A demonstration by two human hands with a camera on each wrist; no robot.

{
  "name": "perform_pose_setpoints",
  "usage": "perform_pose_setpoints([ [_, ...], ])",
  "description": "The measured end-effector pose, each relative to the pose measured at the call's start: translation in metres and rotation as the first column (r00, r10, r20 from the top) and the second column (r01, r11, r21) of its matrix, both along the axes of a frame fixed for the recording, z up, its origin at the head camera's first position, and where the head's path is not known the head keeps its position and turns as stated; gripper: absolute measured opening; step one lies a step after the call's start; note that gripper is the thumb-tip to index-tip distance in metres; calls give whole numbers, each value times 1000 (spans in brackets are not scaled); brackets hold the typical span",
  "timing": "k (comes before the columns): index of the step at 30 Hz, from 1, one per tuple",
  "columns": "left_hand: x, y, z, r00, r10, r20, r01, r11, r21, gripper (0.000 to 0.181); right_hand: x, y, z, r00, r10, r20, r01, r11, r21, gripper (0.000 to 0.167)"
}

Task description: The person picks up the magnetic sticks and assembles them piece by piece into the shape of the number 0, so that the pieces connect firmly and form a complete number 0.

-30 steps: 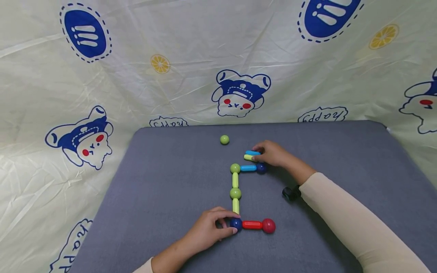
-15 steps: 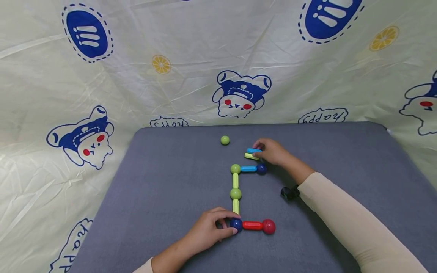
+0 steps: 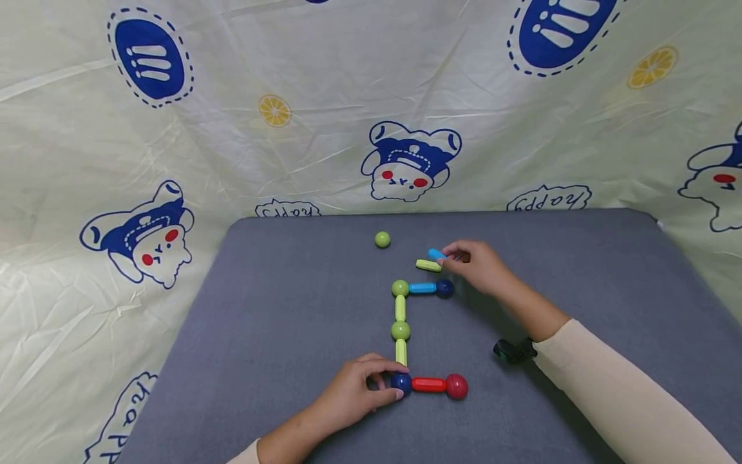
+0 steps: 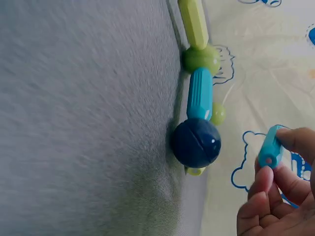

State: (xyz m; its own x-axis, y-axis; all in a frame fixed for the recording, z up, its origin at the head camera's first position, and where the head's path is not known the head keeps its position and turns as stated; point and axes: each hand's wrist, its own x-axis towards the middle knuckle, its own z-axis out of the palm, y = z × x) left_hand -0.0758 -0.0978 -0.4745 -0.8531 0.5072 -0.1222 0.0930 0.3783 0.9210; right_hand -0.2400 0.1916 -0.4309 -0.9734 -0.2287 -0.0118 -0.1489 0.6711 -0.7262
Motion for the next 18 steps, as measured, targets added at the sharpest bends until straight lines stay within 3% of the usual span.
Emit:
perform_pose_setpoints([
  [4, 0, 0, 0, 1000, 5, 13, -5, 1000, -1, 29, 18, 3, 1, 999, 15, 37, -13, 999, -32, 30],
  [11, 1, 0, -1, 1000, 7, 7, -7, 1000, 5, 29, 48, 9, -3, 974, 90, 210, -47, 979, -201, 34],
  [15, 1, 1, -1, 1000, 5, 1, -5, 1000, 7, 29, 64, 12, -5, 959, 139, 249, -72, 963, -259, 37],
  [18, 0, 0, 0, 1000, 5, 1, -5, 1000, -1, 29, 74, 13, -5, 955, 147, 257, -83, 966, -245, 36],
])
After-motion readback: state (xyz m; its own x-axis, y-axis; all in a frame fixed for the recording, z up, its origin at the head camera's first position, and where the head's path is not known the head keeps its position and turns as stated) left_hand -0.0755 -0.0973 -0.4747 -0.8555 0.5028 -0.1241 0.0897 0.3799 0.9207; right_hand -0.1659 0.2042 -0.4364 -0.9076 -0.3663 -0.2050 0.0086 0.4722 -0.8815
